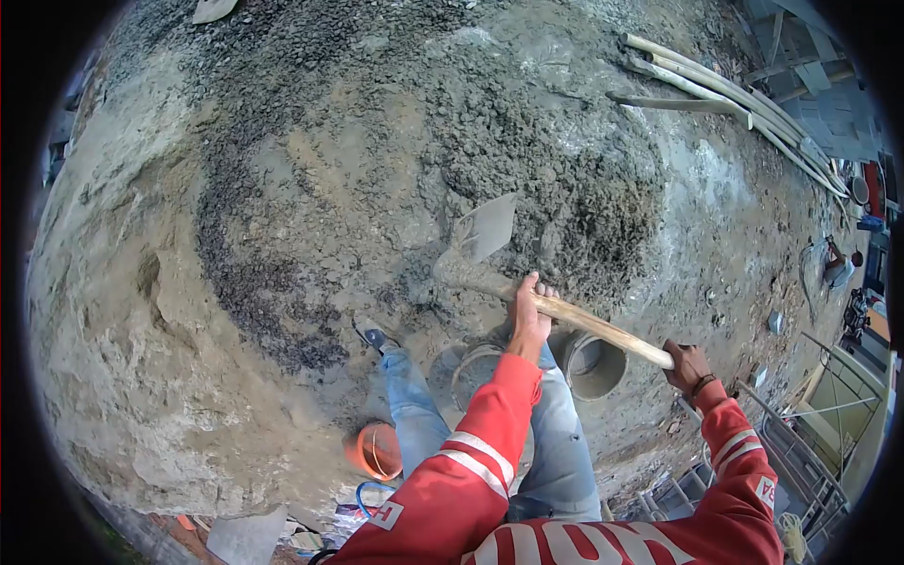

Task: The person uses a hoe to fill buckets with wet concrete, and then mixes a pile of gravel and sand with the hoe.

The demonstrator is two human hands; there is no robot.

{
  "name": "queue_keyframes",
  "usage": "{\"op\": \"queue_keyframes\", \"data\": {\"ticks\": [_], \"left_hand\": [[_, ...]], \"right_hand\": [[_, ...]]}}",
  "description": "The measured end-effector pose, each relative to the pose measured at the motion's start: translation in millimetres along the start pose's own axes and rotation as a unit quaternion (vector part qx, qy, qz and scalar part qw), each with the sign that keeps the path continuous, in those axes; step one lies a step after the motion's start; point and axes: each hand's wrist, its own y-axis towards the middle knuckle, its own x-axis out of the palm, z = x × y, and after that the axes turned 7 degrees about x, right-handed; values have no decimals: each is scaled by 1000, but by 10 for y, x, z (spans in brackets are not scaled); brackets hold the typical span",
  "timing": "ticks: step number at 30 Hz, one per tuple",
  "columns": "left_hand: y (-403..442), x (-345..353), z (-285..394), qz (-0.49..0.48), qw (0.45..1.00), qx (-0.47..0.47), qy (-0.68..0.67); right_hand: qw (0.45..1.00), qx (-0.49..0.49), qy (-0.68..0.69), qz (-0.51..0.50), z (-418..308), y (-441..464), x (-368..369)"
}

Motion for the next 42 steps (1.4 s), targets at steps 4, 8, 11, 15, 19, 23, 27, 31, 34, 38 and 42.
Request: {"op": "queue_keyframes", "data": {"ticks": [4,8,11,15,19,23,27,31,34,38,42], "left_hand": [[45,-94,1659,65,981,127,135],[-529,80,3957,63,896,349,269],[-1531,483,5545,-42,812,516,270],[-2181,425,7001,-36,661,672,330],[-1941,-413,7343,153,621,670,378],[-793,-1999,6974,334,600,563,460],[-129,-3252,5775,348,765,306,448],[0,-2992,5487,291,815,337,372],[47,-2692,5270,225,859,344,307],[-21,-2318,4890,170,927,306,136],[133,-1821,4136,161,945,274,79]], "right_hand": [[991,-71,112,3,-1638,421,848],[956,-121,266,36,-4171,922,820],[900,-235,365,48,-5887,1146,330],[842,-348,407,63,-7843,1421,-298],[843,-372,387,43,-9064,1761,-176],[894,-284,337,-75,-8912,1914,1251],[965,-122,160,-169,-8068,1342,1765],[964,-146,184,-124,-7581,1615,2029],[915,-139,285,-249,-7306,1919,1759],[893,-90,336,-284,-6663,1537,860],[907,-172,319,-217,-5068,1210,478]]}}
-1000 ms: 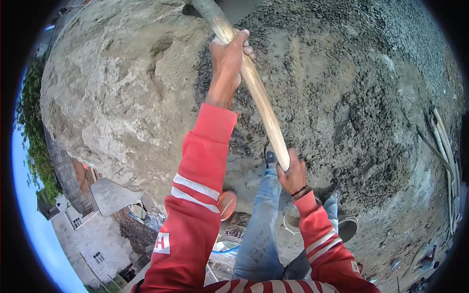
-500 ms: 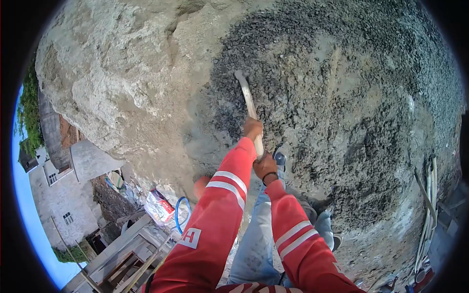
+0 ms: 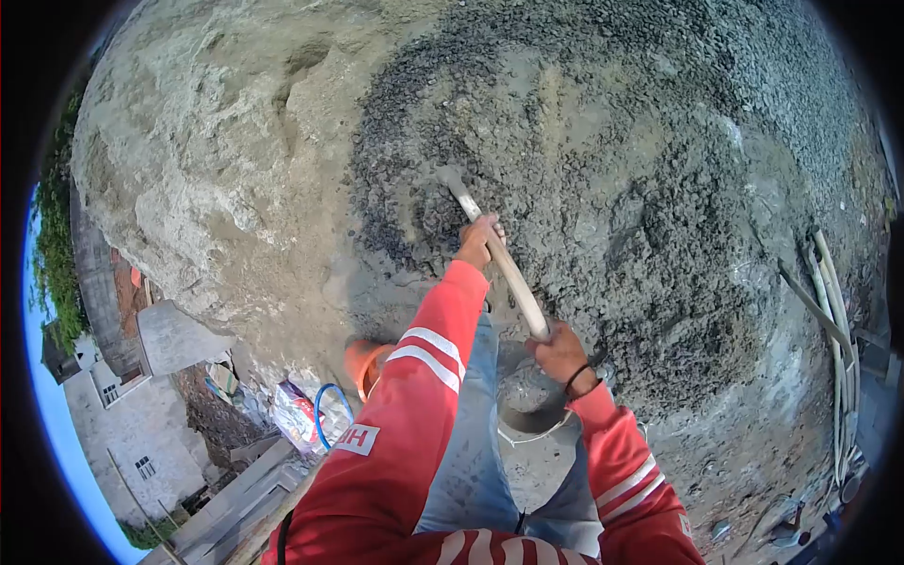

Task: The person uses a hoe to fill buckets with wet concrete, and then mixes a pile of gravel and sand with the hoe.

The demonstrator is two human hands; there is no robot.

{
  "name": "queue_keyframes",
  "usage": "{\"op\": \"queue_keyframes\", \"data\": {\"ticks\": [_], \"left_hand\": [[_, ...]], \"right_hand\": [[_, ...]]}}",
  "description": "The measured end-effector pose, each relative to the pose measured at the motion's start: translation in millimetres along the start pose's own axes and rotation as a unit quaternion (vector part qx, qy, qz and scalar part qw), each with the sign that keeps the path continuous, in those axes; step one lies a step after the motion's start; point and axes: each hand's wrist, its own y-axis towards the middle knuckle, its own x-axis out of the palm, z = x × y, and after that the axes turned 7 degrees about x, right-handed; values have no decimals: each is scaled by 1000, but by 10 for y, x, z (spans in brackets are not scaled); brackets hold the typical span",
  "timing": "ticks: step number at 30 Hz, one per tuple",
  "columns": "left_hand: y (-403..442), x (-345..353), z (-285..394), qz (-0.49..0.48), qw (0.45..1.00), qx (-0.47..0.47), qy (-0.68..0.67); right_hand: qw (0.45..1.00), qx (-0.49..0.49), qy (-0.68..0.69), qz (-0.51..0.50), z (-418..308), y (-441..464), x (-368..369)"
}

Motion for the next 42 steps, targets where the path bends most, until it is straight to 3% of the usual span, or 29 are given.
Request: {"op": "queue_keyframes", "data": {"ticks": [2,5,7,11,14,16,17,18,21,24,26,27,29,31,33,34,35,37,38,39,41,42], "left_hand": [[-221,317,-544,-8,999,-10,-38],[-901,931,-1653,-16,984,-171,-46],[-1604,1173,-2402,-23,965,-255,-65],[-2259,1244,-3092,-40,925,-350,-143],[-2324,1023,-2714,-62,948,-294,-108],[-2086,837,-2029,-96,973,-196,-78],[-2003,882,-1394,-77,985,-151,-30],[-1746,816,-974,-92,989,-110,-44],[-1203,909,685,-143,988,62,-8],[-510,1051,1909,-141,939,310,50],[-145,1119,2264,-49,904,397,153],[237,1102,2204,-48,904,394,155],[1027,881,1821,96,774,511,362],[1266,723,1387,123,759,419,482],[1609,446,734,116,788,275,539],[1417,425,623,59,825,206,523],[1240,444,523,-4,852,142,503],[1181,496,142,58,868,124,478],[1244,477,-91,73,850,126,506],[1133,493,-121,-41,838,74,539],[1265,549,-774,49,860,98,499],[1013,658,-908,39,860,99,498]], "right_hand": [[991,-93,-63,67,518,-757,-529],[979,86,-170,73,1088,-1800,-1383],[906,98,-393,121,1923,-2360,-1712],[884,141,-423,141,2604,-2962,-2011],[907,170,-366,123,2664,-2945,-1597],[918,64,-358,160,2858,-2547,-1109],[911,38,-364,192,2592,-2219,-849],[918,75,-357,158,2100,-1809,-645],[948,-25,-243,203,886,-529,-48],[950,-153,-101,254,-200,840,392],[950,-192,-66,239,-745,1605,535],[951,-186,-79,233,-920,1997,567],[955,-173,-92,223,-892,2342,722],[974,-112,-74,182,-632,2517,824],[984,15,-113,137,-427,2210,899],[979,82,-139,126,-396,1966,863],[977,84,-144,132,-288,1801,760],[984,79,-103,124,-194,1467,616],[984,70,-104,125,-131,1294,541],[982,74,-114,127,-43,1145,434],[979,73,-124,144,73,939,65],[982,61,-122,130,142,738,-177]]}}
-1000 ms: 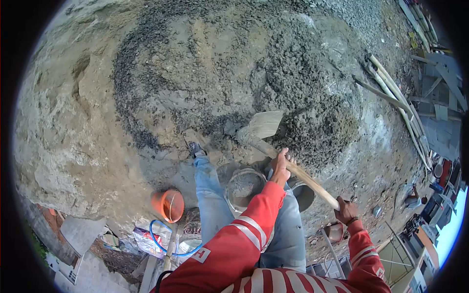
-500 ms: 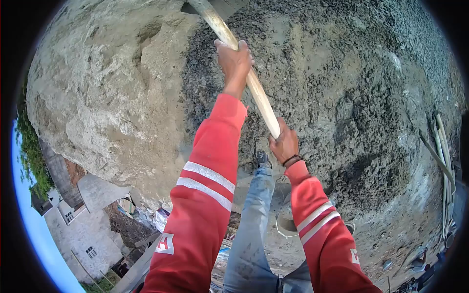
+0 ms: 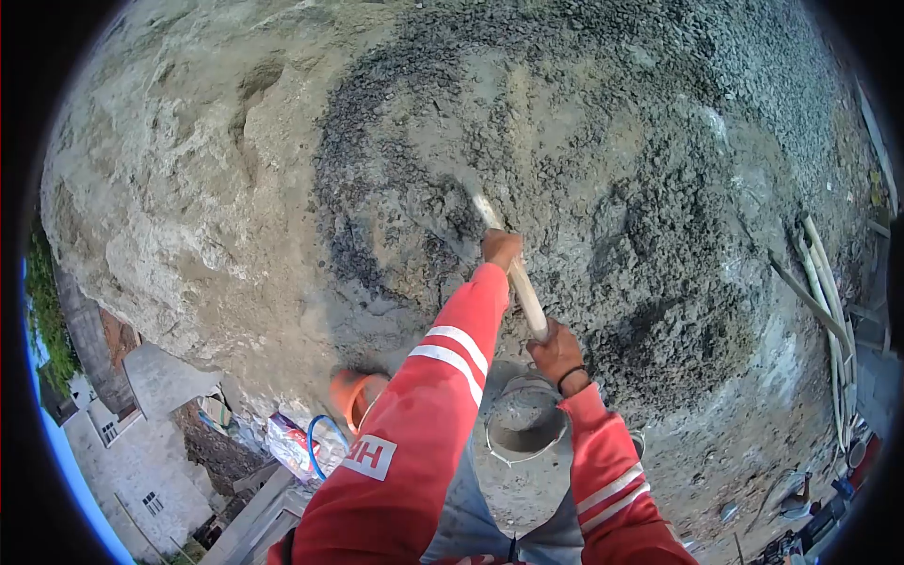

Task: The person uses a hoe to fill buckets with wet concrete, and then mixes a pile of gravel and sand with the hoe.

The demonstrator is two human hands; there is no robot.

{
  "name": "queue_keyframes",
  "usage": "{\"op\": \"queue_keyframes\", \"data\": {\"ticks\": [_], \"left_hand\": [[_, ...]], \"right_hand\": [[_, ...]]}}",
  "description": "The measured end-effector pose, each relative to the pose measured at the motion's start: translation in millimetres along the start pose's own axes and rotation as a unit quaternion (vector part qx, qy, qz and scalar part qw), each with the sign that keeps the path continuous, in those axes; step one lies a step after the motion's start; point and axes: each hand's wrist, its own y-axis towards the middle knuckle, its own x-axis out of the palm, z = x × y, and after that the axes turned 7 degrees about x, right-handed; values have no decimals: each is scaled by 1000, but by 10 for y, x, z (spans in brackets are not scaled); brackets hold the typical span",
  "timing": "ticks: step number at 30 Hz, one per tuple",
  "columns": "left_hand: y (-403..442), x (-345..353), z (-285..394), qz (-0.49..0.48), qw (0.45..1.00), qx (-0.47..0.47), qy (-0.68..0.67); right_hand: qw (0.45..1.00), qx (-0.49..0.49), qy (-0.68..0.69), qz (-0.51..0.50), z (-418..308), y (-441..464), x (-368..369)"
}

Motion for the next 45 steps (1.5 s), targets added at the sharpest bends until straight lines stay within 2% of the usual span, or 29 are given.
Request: {"op": "queue_keyframes", "data": {"ticks": [1,2,3,7,8,9,12,13,15,16,17,18,20,22,23,24,25,26,27,29,30,32,34,36,37,39,43,44,45], "left_hand": [[-301,102,135,-42,983,-17,-175],[-620,171,257,-83,935,-43,-342],[-951,201,498,-80,896,-109,-423],[-2034,888,536,-216,806,-224,-504],[-2496,1165,458,-219,802,-245,-498],[-3077,1158,568,-205,828,-221,-473],[-3820,1296,470,-230,817,-273,-453],[-3740,1264,503,-227,818,-271,-453],[-3498,1071,496,-280,829,-136,-465],[-3219,746,824,-259,852,-95,-445],[-2886,392,1187,-221,877,-57,-422],[-2451,183,1404,-209,888,20,-410],[-1674,-269,1986,-117,898,129,-404],[-801,-421,2263,-13,925,248,-289],[-505,-458,2338,48,945,277,-169],[200,-250,2178,136,931,335,-48],[626,-125,2065,202,916,342,55],[948,-75,1958,267,886,346,158],[1230,-71,1745,264,886,344,166],[1516,-86,1511,112,955,235,140],[1408,-118,1400,110,957,228,144],[946,-314,1257,45,983,173,39],[491,-309,1075,-9,994,105,-8],[589,386,225,39,982,174,59],[36,427,294,39,983,143,106],[32,1063,-511,-60,989,126,50],[-1539,1536,-267,-133,980,-71,-126],[-1833,1668,-217,-145,980,-67,-121],[-2028,1813,-67,-164,963,-95,-193]], "right_hand": [[1000,-13,3,-12,160,-118,-288],[999,-5,27,-38,343,-300,-595],[999,-6,23,-31,628,-558,-831],[999,26,-46,11,1594,-2105,-1766],[993,92,-77,10,1923,-2442,-1877],[987,106,-121,29,2300,-2753,-1902],[976,128,-152,85,2837,-3317,-1722],[969,147,-180,80,2889,-3346,-1593],[976,108,-151,112,3054,-3093,-1168],[978,108,-125,131,2899,-2765,-939],[972,99,-157,147,2720,-2355,-700],[982,85,-99,134,2280,-1822,-569],[978,-39,2,205,1431,-698,-267],[969,-94,126,193,675,372,-28],[960,-139,122,210,389,885,89],[951,-172,170,195,125,1361,156],[966,-152,155,137,-125,1666,138],[954,-176,196,140,-236,1913,280],[968,-122,195,100,-316,1967,389],[984,-67,148,78,-414,1706,310],[994,-13,99,54,-418,1492,258],[996,-15,76,38,-422,1146,186],[997,68,19,-7,-412,749,84],[996,83,32,21,92,239,96],[994,108,20,4,203,47,19],[988,152,11,6,532,-361,-196],[986,159,-49,-12,1416,-838,-766],[987,146,-49,-37,1688,-946,-930],[993,107,-44,-36,2075,-975,-1050]]}}
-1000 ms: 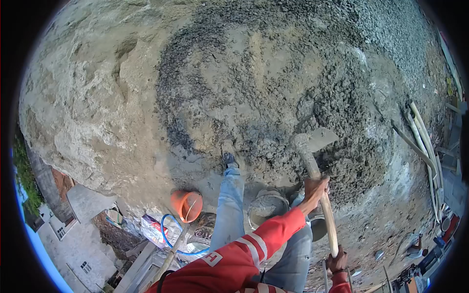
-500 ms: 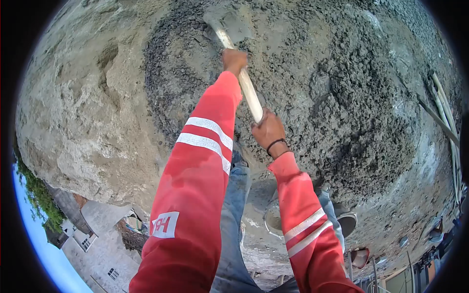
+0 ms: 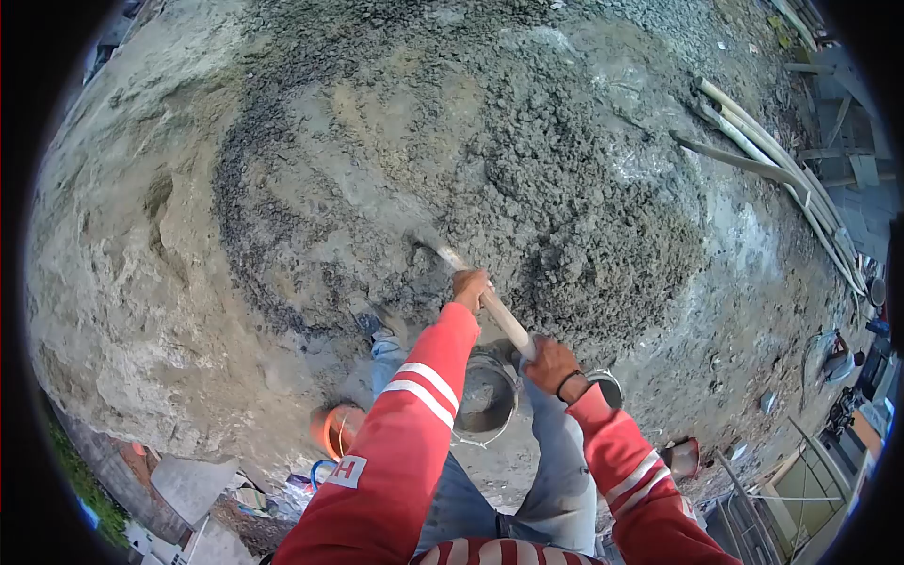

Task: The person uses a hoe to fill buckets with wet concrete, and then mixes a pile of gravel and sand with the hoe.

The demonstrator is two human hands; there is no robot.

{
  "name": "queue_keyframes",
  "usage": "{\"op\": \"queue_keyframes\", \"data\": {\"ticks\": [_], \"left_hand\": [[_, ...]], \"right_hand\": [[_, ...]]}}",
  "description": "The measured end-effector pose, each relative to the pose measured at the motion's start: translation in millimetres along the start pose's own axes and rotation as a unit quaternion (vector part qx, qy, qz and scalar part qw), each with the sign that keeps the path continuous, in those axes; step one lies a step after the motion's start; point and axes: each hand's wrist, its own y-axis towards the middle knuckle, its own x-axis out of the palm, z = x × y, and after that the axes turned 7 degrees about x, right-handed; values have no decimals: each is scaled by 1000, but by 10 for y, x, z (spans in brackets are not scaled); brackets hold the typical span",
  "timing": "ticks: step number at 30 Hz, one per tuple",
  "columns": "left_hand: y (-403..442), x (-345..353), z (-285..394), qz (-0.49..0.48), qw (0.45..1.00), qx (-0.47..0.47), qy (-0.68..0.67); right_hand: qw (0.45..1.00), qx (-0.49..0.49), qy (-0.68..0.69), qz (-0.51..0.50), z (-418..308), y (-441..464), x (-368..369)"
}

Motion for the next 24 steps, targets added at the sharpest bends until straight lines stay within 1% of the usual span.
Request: {"op": "queue_keyframes", "data": {"ticks": [1,2,3,5,6,7,8,9,10,11,12,13,15,16,17,18,19,20,21,22,23,24], "left_hand": [[-162,159,-17,-15,997,-28,-73],[-340,259,-38,-24,987,-58,-146],[-511,358,-4,-19,988,-60,-141],[-796,585,112,-5,942,-111,-316],[-826,703,27,-22,927,-111,-359],[-1119,903,58,-25,923,-83,-375],[-1359,1177,-31,1,910,-142,-389],[-1803,1444,-36,-28,902,-180,-391],[-2185,1687,-135,-86,893,-178,-405],[-2520,1865,-191,-122,877,-195,-421],[-2563,2122,-532,-151,851,-232,-446],[-2768,2246,-604,-145,841,-250,-458],[-3094,2163,-503,-126,885,-190,-406],[-3029,2010,-401,-111,882,-180,-421],[-2977,1782,-318,-129,900,-123,-398],[-2922,1522,-268,-146,915,-67,-370],[-2737,1227,-90,-109,931,-56,-344],[-2533,862,140,-89,937,-15,-339],[-2186,499,227,-89,935,17,-343],[-1839,86,447,-45,959,40,-276],[-1603,-379,766,-10,957,65,-282],[-1374,-858,1103,7,954,93,-286]], "right_hand": [[998,-55,12,10,318,-39,-177],[998,-67,15,7,504,-149,-411],[997,-79,19,1,635,-334,-695],[993,-108,40,-12,930,-817,-1270],[994,-100,37,-10,1280,-1019,-1397],[993,-112,0,21,1520,-1291,-1608],[997,-63,-29,24,1718,-1584,-1856],[992,-44,-98,69,1991,-1820,-2019],[985,-43,-130,105,2337,-1987,-2115],[978,-22,-145,147,2746,-2109,-2107],[968,-10,-194,157,2972,-2226,-2142],[956,19,-241,166,3299,-2284,-2083],[954,2,-228,196,3668,-2340,-1886],[963,9,-204,178,3560,-2297,-1765],[971,20,-179,159,3361,-2294,-1596],[973,-12,-165,162,3250,-2188,-1334],[974,-43,-149,166,3126,-1987,-991],[974,-54,-158,154,2807,-1765,-682],[974,-62,-167,141,2402,-1534,-356],[966,-146,-124,172,1985,-1242,4],[979,-140,-74,125,1260,-999,224],[984,-134,-44,111,669,-736,499]]}}
